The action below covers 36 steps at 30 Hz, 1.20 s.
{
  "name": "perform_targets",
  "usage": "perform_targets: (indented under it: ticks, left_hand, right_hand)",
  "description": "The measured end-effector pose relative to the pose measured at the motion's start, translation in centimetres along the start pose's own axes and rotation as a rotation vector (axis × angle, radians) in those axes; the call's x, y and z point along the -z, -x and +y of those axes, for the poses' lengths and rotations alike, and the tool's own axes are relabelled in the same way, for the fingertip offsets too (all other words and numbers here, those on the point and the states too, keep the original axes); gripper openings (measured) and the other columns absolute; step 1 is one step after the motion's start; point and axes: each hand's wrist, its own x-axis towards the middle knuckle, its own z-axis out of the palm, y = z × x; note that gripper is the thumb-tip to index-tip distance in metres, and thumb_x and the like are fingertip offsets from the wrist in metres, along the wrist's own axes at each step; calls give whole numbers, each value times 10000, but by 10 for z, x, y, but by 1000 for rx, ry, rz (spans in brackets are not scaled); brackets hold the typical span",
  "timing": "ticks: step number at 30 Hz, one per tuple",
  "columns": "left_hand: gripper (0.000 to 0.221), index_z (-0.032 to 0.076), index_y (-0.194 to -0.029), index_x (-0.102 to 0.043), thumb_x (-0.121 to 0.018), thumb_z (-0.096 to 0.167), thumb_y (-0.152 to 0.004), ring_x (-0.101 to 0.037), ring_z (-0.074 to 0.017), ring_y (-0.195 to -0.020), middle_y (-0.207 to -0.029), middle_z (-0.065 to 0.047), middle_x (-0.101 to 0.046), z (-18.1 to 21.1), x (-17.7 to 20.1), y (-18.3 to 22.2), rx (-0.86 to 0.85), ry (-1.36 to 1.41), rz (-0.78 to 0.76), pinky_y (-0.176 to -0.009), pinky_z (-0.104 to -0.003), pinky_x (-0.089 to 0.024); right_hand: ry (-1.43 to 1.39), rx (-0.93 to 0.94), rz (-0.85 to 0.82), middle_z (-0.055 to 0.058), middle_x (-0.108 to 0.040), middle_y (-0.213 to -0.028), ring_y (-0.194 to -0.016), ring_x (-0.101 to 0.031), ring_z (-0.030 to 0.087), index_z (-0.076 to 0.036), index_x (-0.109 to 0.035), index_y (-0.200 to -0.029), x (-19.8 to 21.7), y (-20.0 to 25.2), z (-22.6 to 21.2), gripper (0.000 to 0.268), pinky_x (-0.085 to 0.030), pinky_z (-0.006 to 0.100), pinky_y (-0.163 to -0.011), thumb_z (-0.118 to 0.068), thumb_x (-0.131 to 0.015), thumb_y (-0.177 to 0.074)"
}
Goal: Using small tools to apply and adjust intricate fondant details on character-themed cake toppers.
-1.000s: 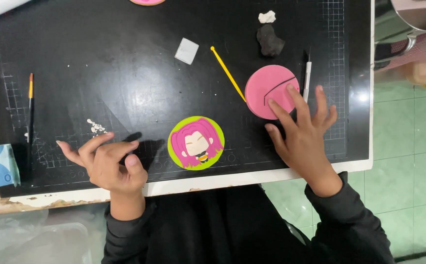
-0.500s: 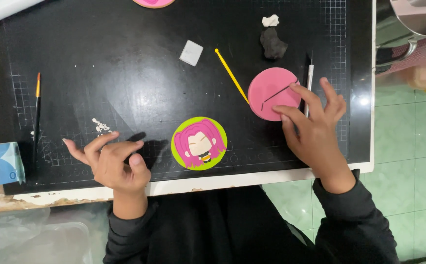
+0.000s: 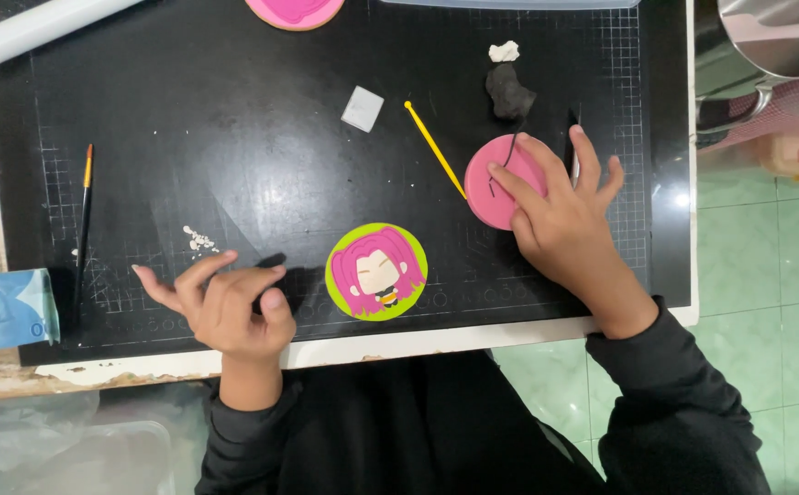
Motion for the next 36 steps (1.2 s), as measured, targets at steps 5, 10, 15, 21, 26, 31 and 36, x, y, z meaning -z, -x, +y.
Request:
perform_targets:
  ticks: [5,10,15,21,26,31,36]
  left_hand:
    - [396,233,-864,-757,-507,470,-1058,-616,-265,-999,-823,47,-711,50,-8,-24,-138,16,-211,-1176,-719,-61]
    - [372,299,-1254,-676,-632,221,-893,-543,-354,-1309,-1269,-10,-660,128,-34,-52,-164,-49,-630,-1003,-857,-285]
    - [380,154,-1244,-727,-751,133,-865,-529,-377,-1342,-1238,-104,-698,129,-72,-74,-131,-10,-802,-1070,-830,-220]
    - [362,132,-1193,-770,-809,95,-835,-562,-396,-1325,-1204,-145,-731,121,-105,-73,-169,-3,-891,-1082,-844,-141]
    - [301,255,-1218,-673,-674,212,-920,-542,-376,-1346,-1197,-48,-641,112,-124,-60,-343,-130,-852,-1119,-800,-214]
    - [366,359,-1253,-698,-717,169,-942,-547,-415,-1345,-1179,-77,-623,104,-127,-63,-395,-60,-763,-1106,-810,-228]
    - [317,352,-1214,-721,-738,190,-942,-535,-394,-1351,-1174,-71,-620,104,-134,-64,-417,-90,-752,-1119,-789,-247]
  right_hand:
    - [-131,9,25,134,-475,-1545,-1469,-182,515,-205,-656,-1448,-14,4,11,544,-87,757,-985,-74,-538,-934]
    - [-174,11,17,132,-391,-1570,-1466,-87,475,-180,-622,-1478,-18,7,18,531,-51,717,-998,-68,-543,-965]
    - [-176,33,101,115,-479,-1505,-1466,-162,481,-176,-721,-1345,-25,18,23,433,-47,660,-1052,-41,-615,-947]
    - [-235,78,107,89,-520,-1456,-1482,-180,486,-217,-760,-1250,-24,21,19,399,-71,654,-1063,-33,-613,-928]
    - [-201,152,90,150,-541,-1469,-1435,-280,508,-184,-732,-1152,0,15,9,386,-309,648,-1010,65,-596,-890]
    - [-235,139,65,118,-538,-1471,-1455,-280,493,-218,-723,-1181,1,17,12,417,-294,663,-1028,79,-652,-897]
    - [-268,146,67,109,-529,-1467,-1461,-268,470,-196,-741,-1182,5,17,12,411,-281,648,-1069,97,-646,-908]
